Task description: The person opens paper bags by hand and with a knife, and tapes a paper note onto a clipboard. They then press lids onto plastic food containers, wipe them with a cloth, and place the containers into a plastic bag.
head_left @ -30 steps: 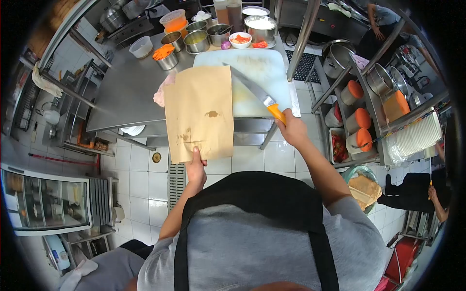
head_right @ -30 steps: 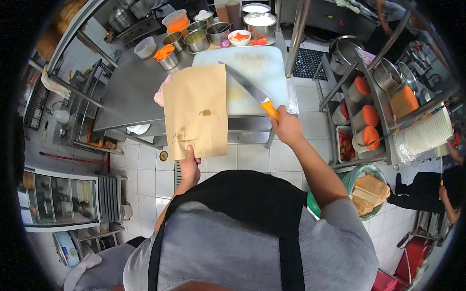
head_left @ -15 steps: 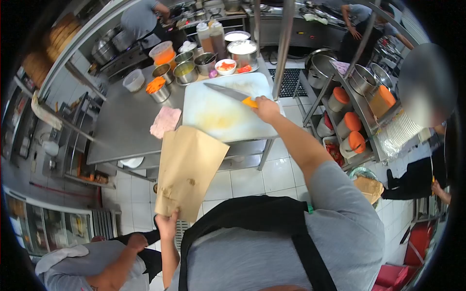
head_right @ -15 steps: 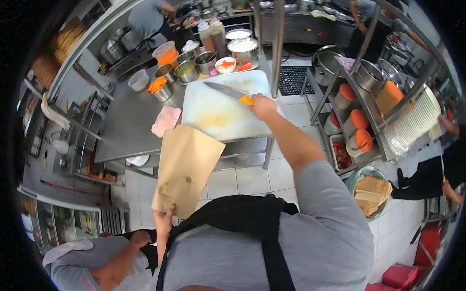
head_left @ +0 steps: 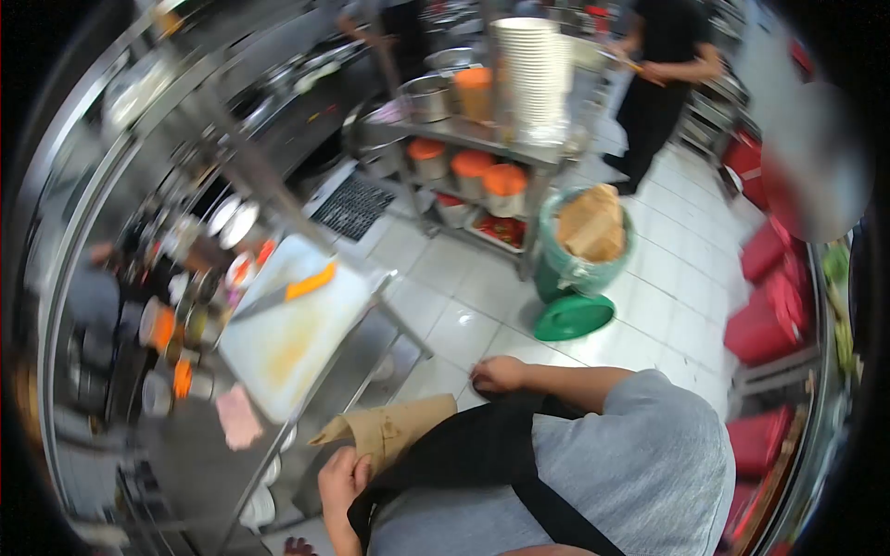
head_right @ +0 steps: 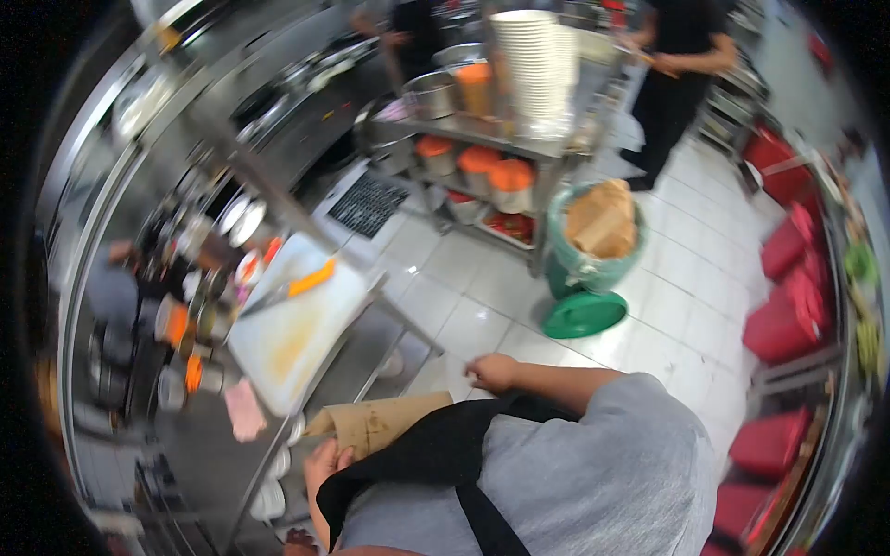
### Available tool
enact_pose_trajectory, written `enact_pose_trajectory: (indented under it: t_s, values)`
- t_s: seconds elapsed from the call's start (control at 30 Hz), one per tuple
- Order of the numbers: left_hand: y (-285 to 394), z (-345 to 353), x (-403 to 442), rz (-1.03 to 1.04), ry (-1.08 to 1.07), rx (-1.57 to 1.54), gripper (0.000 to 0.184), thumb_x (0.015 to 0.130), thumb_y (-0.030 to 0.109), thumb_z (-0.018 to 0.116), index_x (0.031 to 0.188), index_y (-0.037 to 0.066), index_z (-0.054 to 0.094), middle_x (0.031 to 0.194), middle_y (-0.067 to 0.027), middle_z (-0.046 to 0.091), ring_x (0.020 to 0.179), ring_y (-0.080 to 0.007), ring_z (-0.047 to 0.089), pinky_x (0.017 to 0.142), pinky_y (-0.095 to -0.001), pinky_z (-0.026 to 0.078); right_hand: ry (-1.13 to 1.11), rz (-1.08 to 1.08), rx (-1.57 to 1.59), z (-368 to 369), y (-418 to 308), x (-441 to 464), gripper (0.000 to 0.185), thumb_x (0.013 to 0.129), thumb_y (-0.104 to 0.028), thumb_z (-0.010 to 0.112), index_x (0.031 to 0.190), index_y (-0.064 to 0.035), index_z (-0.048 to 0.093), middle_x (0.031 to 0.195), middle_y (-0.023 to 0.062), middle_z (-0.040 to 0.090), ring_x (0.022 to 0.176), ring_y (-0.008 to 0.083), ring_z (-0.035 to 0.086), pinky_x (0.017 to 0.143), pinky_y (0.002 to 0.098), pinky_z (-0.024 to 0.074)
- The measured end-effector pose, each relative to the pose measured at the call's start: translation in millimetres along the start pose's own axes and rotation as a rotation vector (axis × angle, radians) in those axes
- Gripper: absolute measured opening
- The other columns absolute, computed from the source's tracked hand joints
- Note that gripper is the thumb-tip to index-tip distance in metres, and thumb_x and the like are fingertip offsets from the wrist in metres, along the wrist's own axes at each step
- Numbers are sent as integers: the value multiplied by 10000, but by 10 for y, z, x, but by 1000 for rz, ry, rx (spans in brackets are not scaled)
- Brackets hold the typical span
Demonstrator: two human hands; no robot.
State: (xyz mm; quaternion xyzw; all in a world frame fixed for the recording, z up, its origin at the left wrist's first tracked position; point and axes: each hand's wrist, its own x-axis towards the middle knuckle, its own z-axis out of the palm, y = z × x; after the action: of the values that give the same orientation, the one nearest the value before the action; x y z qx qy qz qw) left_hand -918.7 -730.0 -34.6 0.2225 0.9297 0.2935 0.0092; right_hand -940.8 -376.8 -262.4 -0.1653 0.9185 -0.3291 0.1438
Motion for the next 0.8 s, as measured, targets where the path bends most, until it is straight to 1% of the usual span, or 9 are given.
enact_pose_trajectory:
  t_s: [0.07,0.17,0.23,0.33,0.43,0.5,0.63,0.73,0.8]
  values:
    - [86,237,246,134,-122,15,165,774,123,637,771,12,514,737,-170,540,686,-390,530,585,-432,421,-104,240,-1,19,189,-811,311,794,-297,617,1053,-128,596,917,115,644,871,313,610,755,436,480]
    - [254,604,509,303,-292,21,150,777,127,630,786,19,528,755,-166,554,697,-382,543,594,-434,432,-49,543,133,131,207,-1721,324,782,-302,631,1058,-135,599,965,130,643,903,325,608,771,439,477]
    - [567,805,613,370,-410,37,171,778,138,633,772,16,513,749,-167,552,692,-376,545,598,-432,432,74,601,137,294,159,-2118,336,773,-288,628,1067,-126,599,899,118,647,863,311,618,747,423,483]
    - [902,1183,639,556,-470,68,200,776,153,640,748,15,497,727,-169,540,678,-378,539,591,-431,426,248,608,142,620,198,-2434,345,771,-271,623,1078,-117,599,851,113,648,840,310,621,724,426,481]
    - [1367,1514,581,714,-521,88,223,769,166,652,732,21,487,716,-166,532,667,-378,533,580,-433,420,303,588,378,600,-36,-2885,357,778,-285,628,1089,-113,590,880,126,647,862,317,615,729,428,475]
    - [1746,1745,460,798,-545,96,222,764,173,658,737,27,493,716,-158,533,671,-376,534,579,-433,420,321,642,355,654,-42,-3367,366,788,-297,627,1100,-111,581,892,131,649,869,319,613,738,424,472]
    - [2655,2331,100,1077,-617,90,222,758,181,666,748,35,498,713,-144,526,676,-369,533,576,-434,421,505,861,346,973,-11,-4581,382,796,-310,628,1115,-109,568,907,133,654,873,324,612,749,417,472]
    - [3451,2753,-236,1243,-740,104,200,757,170,663,747,48,505,716,-135,504,687,-348,529,575,-432,420,765,1001,431,1353,-63,-5439,401,776,-385,648,1077,-127,589,900,149,651,904,332,607,772,423,469]
    - [4021,2997,-493,1380,-824,82,188,752,162,666,753,45,519,773,-126,538,731,-337,548,598,-423,437,888,1116,526,1582,-178,-5881,411,781,-394,649,1073,-112,589,874,148,651,885,328,610,769,413,470]
